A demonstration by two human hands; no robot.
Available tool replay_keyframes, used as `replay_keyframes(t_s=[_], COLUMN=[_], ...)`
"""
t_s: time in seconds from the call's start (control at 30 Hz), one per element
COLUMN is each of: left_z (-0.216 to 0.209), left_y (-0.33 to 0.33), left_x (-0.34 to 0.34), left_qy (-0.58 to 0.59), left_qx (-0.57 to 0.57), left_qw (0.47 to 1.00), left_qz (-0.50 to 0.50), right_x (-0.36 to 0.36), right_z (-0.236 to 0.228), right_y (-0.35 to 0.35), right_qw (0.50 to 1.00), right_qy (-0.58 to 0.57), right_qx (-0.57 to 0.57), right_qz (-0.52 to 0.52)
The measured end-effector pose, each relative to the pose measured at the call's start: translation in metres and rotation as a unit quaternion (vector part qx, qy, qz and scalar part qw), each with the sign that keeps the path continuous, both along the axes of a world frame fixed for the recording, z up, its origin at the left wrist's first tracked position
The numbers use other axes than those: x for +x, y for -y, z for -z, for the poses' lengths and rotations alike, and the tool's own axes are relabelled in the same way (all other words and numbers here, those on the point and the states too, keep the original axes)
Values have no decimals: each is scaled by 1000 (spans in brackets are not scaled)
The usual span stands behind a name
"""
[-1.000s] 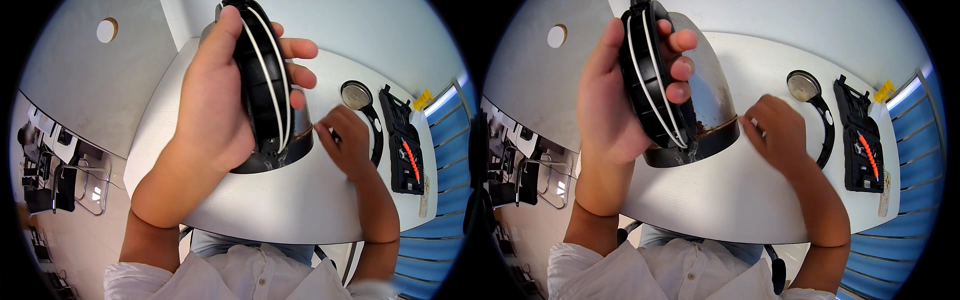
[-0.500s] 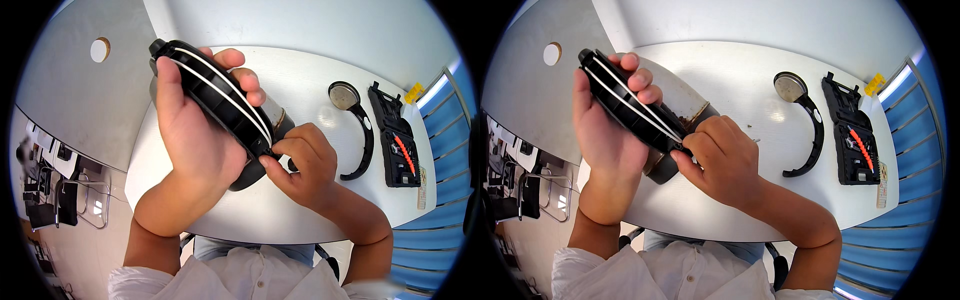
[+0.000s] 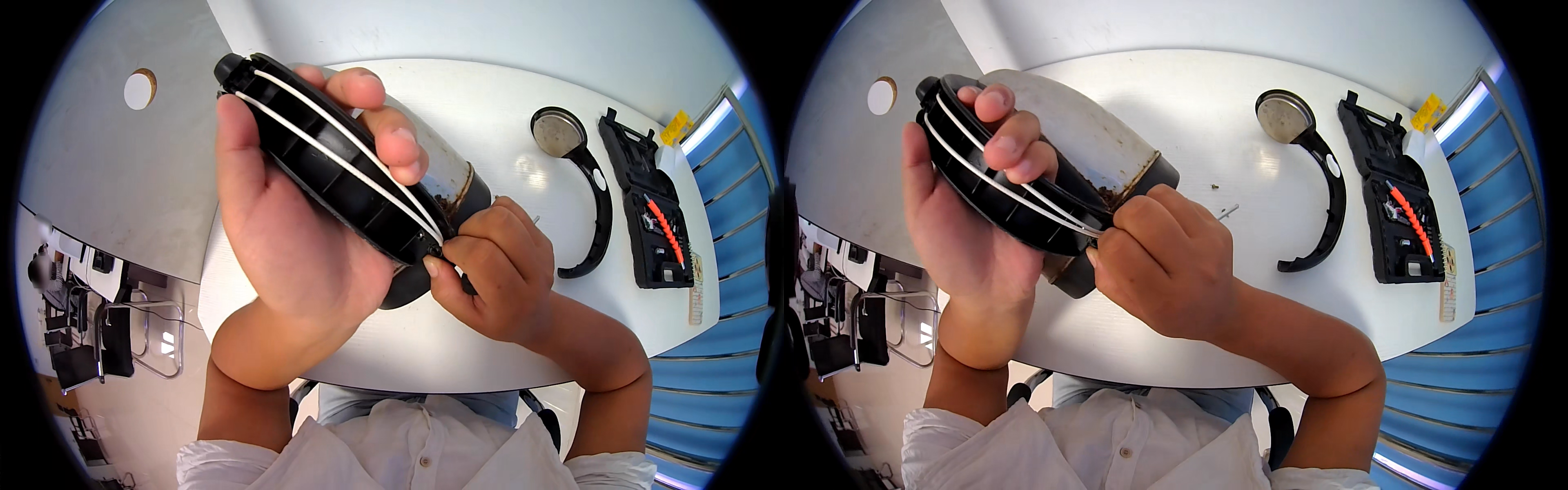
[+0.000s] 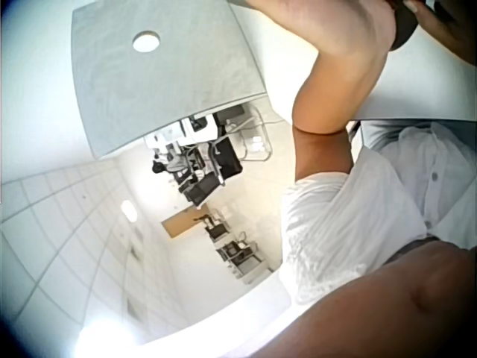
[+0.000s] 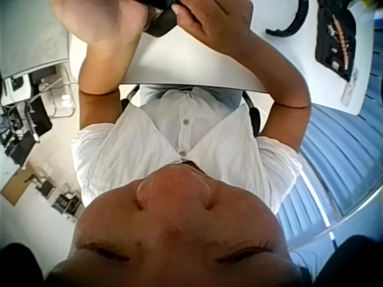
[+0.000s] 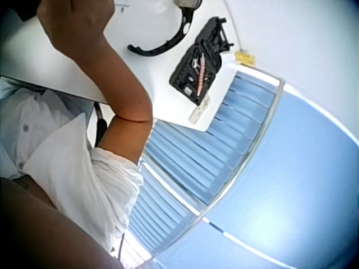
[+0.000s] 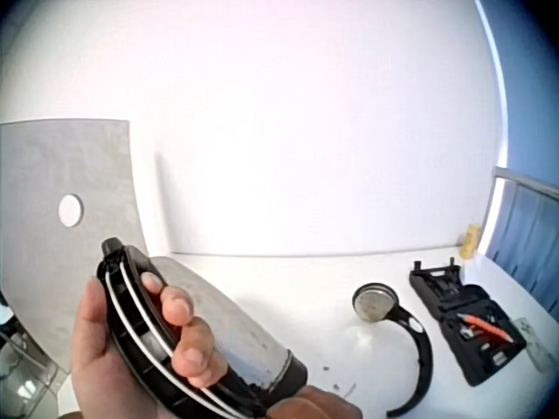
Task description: The person disassembles a stainless steel electric kettle using a screwdriver. They remove screws from the handle and base, then separate the kettle body from the base and remove the lid.
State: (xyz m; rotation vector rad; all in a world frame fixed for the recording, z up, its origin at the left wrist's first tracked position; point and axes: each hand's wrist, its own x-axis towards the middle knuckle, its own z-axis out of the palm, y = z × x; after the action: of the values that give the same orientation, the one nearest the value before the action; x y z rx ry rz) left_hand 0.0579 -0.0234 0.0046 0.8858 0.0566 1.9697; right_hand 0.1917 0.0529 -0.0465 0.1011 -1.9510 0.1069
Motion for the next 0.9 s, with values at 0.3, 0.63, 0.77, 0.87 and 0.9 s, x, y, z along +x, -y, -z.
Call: replay_keyframes(t_s=[0.3, 0.63, 0.77, 0.87, 0.9], left_z=[0, -2, -10, -11, -12], left_y=[2, -2, -3, -10, -10], left_x=[-1, -7, -24, -36, -36], left_qy=[-15, -8, 34, 15, 11], left_qx=[0, -29, -74, -74, -74], left_qw=[1000, 999, 995, 991, 991], left_qz=[13, 39, 63, 107, 107], right_x=[-2, 4, 21, 36, 36], right_z=[2, -3, -41, -43, -37], right_y=[1, -10, -44, -80, -89], right_qw=[1000, 999, 987, 921, 899], right_qy=[-14, 37, 125, 265, 316], right_qx=[10, 28, -54, -200, -215], right_qz=[-5, 5, 85, 206, 215])
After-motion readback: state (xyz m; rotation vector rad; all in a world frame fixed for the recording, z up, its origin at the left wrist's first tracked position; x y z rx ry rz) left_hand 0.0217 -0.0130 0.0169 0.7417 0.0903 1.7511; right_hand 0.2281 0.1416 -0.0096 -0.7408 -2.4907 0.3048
